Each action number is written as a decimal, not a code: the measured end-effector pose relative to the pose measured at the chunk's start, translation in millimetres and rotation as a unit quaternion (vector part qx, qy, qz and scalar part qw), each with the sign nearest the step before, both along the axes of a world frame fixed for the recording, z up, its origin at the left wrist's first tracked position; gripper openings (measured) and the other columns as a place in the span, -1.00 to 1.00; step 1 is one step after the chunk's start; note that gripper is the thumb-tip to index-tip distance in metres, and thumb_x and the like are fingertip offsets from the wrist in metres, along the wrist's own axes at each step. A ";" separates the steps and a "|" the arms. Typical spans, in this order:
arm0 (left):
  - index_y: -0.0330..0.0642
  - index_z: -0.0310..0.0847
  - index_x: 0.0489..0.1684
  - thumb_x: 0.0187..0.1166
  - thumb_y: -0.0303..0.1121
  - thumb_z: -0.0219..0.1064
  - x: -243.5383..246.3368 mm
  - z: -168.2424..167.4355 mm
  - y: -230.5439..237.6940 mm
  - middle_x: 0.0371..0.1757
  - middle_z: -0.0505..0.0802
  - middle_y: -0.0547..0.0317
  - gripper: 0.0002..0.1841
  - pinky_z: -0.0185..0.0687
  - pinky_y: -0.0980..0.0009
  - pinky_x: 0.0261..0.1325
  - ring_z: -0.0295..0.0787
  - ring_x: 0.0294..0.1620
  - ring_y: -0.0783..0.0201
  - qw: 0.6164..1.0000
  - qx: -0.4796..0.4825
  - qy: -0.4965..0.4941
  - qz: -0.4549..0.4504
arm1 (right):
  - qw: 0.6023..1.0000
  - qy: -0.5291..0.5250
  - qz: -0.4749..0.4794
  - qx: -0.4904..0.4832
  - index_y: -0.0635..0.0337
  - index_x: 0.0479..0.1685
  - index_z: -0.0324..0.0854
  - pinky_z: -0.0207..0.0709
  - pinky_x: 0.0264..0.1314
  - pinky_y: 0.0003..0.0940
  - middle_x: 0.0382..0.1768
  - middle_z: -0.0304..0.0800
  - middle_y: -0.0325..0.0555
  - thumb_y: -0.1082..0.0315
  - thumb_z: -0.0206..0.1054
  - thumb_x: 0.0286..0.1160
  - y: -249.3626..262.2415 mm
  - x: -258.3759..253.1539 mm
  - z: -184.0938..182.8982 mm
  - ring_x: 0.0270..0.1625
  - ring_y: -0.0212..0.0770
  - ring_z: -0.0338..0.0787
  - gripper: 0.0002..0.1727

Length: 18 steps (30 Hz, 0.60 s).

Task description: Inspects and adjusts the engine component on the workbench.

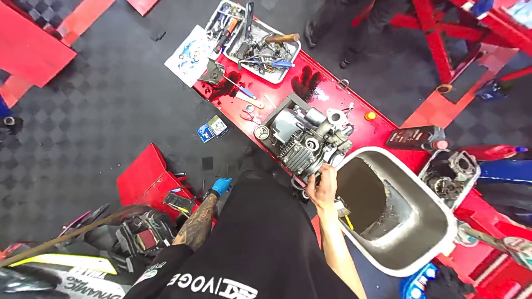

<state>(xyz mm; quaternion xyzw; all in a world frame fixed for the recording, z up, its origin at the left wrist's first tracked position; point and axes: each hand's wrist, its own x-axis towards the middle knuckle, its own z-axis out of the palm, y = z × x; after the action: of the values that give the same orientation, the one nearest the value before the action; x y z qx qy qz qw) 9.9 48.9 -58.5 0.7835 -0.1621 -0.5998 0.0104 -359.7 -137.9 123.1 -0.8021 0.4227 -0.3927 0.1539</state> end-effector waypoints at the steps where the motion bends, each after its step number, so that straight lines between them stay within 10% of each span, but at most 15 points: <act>1: -0.40 0.64 0.35 0.90 0.07 -0.12 1.0 -1.4 0.3 0.20 0.85 -0.24 -0.34 0.64 -0.07 0.36 0.83 0.18 -0.08 1.000 0.000 0.002 0.000 | 1.000 0.004 0.000 0.000 0.31 -0.12 0.65 0.54 0.43 -0.05 -0.05 0.77 0.16 0.24 0.19 0.61 -0.5 -0.4 -1.2 0.21 0.08 0.73 -0.73; 18: -0.40 0.61 0.39 0.91 0.05 -0.12 1.9 6.5 -7.1 0.25 0.81 -0.30 -0.36 0.60 -0.08 0.41 0.80 0.25 -0.12 1.000 0.002 0.000 -0.012 | 0.999 0.015 -0.036 -0.003 0.26 -0.35 0.68 0.50 0.38 -0.04 -0.18 0.81 0.10 0.28 0.06 0.67 -0.2 8.2 1.6 0.14 0.07 0.76 -0.66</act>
<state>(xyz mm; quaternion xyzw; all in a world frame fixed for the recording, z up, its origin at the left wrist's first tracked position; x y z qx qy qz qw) 11.8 41.8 -52.1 0.7814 -0.1699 -0.6005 0.0018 -351.6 -138.2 124.7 -0.7925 0.4523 -0.3876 0.1307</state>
